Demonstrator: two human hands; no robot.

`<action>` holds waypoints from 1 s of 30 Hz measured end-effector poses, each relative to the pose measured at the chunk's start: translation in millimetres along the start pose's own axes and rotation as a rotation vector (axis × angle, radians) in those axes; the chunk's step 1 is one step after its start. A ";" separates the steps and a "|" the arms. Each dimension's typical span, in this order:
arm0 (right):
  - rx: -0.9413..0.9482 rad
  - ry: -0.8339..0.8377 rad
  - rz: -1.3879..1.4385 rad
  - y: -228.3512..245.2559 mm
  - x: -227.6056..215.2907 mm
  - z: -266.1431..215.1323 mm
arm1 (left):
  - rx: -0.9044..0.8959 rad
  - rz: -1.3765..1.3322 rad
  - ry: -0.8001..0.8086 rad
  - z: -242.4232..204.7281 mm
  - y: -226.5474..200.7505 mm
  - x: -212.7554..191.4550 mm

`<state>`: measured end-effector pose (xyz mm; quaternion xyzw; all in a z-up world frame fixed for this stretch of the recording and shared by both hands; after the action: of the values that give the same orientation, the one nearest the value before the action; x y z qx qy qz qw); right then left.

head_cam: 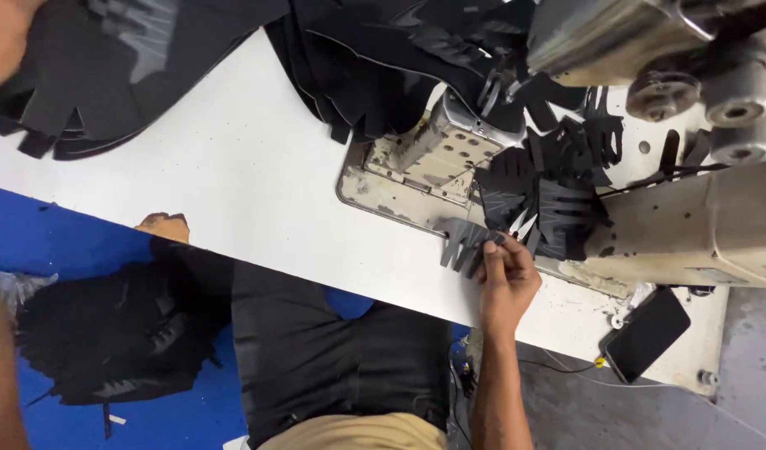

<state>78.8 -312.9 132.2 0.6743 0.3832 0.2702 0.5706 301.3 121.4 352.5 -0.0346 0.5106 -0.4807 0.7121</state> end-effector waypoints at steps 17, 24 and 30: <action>-0.386 0.102 -0.059 84.4 3.0 -16.0 | -0.303 -0.353 0.138 -163.1 79.9 145.0; -0.203 0.495 -0.106 84.0 157.6 -26.2 | -0.242 -0.461 0.110 -167.2 87.9 146.7; 0.157 0.577 -0.171 35.4 258.2 -19.8 | -0.366 -0.479 0.102 -163.3 84.1 142.3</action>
<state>215.0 -90.7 151.9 0.5773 0.6042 0.3710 0.4050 234.1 136.2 130.5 -0.2576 0.6012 -0.5360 0.5337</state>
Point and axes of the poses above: each hand's wrist, its own z-axis towards the middle knuckle, its own x-axis out of the palm, y = z × x, the point moved 7 cm from there along z, towards the middle knuckle, and after that the axes turned 13 degrees about x, right-handed, at the moved point
